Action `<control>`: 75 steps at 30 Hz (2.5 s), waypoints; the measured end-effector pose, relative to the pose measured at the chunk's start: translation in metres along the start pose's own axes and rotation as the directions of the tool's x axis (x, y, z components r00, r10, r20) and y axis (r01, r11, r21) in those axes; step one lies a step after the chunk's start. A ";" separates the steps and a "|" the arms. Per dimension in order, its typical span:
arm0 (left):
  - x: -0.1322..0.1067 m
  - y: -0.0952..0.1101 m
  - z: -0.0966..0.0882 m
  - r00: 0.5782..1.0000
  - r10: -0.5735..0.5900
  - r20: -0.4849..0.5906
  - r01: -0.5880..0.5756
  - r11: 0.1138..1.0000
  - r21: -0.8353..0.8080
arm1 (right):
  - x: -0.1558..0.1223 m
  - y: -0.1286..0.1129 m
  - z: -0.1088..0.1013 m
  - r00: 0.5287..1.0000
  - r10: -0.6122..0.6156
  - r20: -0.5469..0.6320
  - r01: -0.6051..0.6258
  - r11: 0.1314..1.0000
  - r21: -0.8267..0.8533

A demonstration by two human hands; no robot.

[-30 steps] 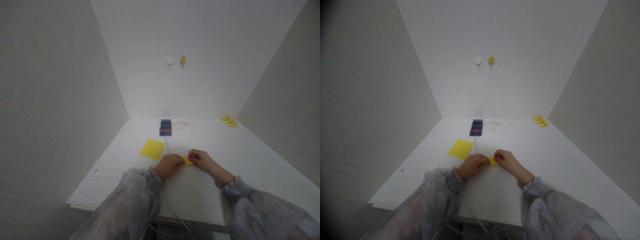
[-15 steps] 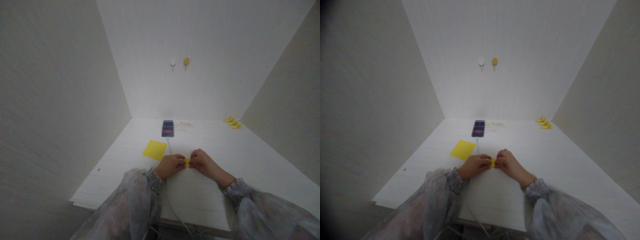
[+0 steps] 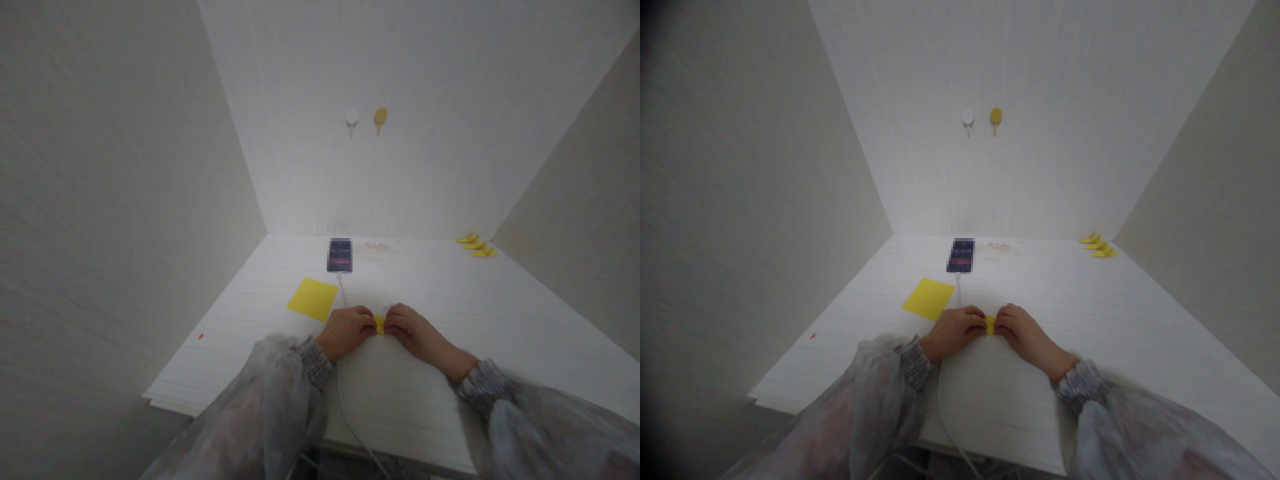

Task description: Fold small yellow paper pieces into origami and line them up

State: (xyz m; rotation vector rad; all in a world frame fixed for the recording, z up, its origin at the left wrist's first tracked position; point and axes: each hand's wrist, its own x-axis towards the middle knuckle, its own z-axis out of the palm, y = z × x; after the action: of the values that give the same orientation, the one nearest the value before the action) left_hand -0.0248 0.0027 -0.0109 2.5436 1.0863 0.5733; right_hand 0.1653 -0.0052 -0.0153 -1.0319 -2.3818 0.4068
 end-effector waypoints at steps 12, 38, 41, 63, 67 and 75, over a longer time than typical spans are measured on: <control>0.002 0.006 -0.002 1.000 0.000 -0.016 0.002 0.993 0.122 | 0.001 0.004 0.010 1.000 0.021 -0.020 -0.022 0.995 -0.096; 0.002 0.005 0.003 1.000 0.001 -0.006 0.000 0.974 0.226 | 0.001 0.000 0.013 0.996 -0.064 0.068 0.086 0.917 -0.389; 0.001 0.005 0.003 1.000 -0.005 -0.007 0.007 0.974 0.226 | 0.000 0.001 0.014 0.995 -0.076 0.062 0.095 0.909 -0.407; 0.001 0.013 -0.002 0.995 0.095 0.022 -0.096 0.925 0.368 | 0.003 -0.004 0.007 0.970 -0.191 0.152 0.240 0.855 -0.460; 0.001 0.014 -0.004 0.997 0.073 0.022 -0.076 0.931 0.357 | 0.004 -0.003 0.009 0.986 -0.136 0.093 0.161 0.909 -0.384; 0.000 0.013 -0.003 0.999 -0.043 -0.001 0.042 0.976 0.212 | 0.003 -0.002 0.003 1.000 0.019 -0.015 -0.020 0.999 -0.042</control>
State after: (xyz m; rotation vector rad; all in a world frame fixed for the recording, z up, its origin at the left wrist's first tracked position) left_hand -0.0183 -0.0055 -0.0032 2.6914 1.2586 0.4640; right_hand 0.1605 -0.0042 -0.0164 -1.0738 -2.3784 0.3558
